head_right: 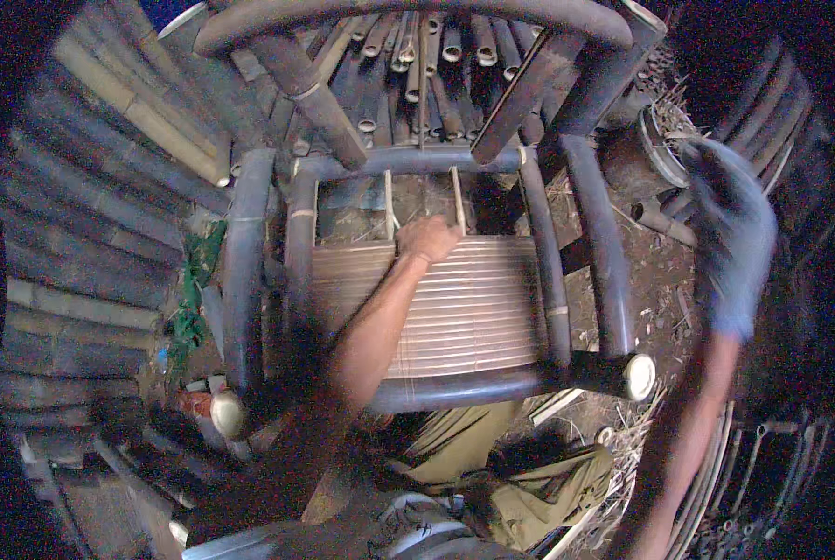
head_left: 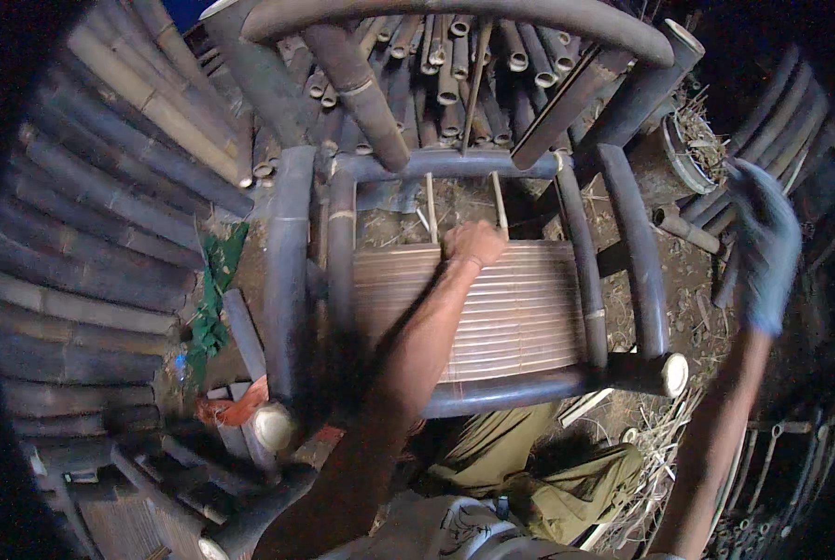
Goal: The person constructs a bamboo chair by hand and using a large knife, first securing bamboo slats into the seat frame, then splitting a bamboo pole into thin strips, and finally weaving and fitting more bamboo pieces into the chair structure.
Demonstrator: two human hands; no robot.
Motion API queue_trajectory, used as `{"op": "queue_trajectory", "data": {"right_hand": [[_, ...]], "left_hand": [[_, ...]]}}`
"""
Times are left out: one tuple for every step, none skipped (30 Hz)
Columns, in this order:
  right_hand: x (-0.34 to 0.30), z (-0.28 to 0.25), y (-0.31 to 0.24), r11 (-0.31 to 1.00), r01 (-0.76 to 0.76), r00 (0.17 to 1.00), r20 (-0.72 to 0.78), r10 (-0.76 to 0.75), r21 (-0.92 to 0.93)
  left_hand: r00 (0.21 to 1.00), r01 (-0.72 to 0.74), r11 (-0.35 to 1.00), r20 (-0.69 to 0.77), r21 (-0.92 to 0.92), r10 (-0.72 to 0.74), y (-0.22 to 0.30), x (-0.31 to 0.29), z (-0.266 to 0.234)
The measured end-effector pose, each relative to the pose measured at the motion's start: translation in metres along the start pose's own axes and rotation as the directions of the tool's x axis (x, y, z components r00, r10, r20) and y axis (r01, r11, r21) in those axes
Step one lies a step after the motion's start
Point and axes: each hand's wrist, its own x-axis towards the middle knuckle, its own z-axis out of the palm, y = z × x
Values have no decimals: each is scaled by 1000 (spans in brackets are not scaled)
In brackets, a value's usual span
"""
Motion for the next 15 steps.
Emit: {"op": "queue_trajectory", "data": {"right_hand": [[14,41,22,988,84,996,37,-80,-128],[14,79,10,948,130,988,123,-98,-290],[14,128,52,750,304,949,259,-181,-588],[-3,177,65,742,403,898,389,-207,-536],[-21,227,72,646,451,816,578,-18,-616],[-42,270,65,767,391,764,645,38,-508],[-60,296,73,851,358,658,751,62,-384],[-75,320,118,829,538,545,814,-203,-154],[-92,338,169,728,682,383,813,-439,72],[-91,356,174,808,561,344,837,-426,180],[-86,371,182,863,428,296,860,-416,270],[-78,373,178,893,374,304,877,-372,249],[-75,373,175,924,311,313,894,-320,222],[-74,371,174,951,243,321,909,-264,191],[-75,372,131,961,219,463,849,-256,170]], "left_hand": [[994,-13,998,104,-60,19,-17,16,-2],[992,45,990,120,-130,-29,-13,21,-7],[987,-18,994,160,-104,35,-7,31,2],[987,-68,988,136,-137,87,-18,45,19],[985,-118,979,108,-165,137,-30,58,34],[984,-171,955,8,-242,179,-55,70,48],[970,-245,914,-81,-323,231,-61,81,58],[952,-282,898,21,-337,307,-40,87,68],[914,-317,879,133,-357,384,-14,86,77],[893,-307,887,216,-345,394,-21,80,65],[867,-268,905,327,-329,376,-24,76,51],[876,-262,913,321,-313,361,-28,75,42],[881,-260,918,317,-298,352,-30,73,37],[882,-260,922,317,-286,347,-29,70,34],[921,-184,953,297,-242,253,-58,71,24]]}}
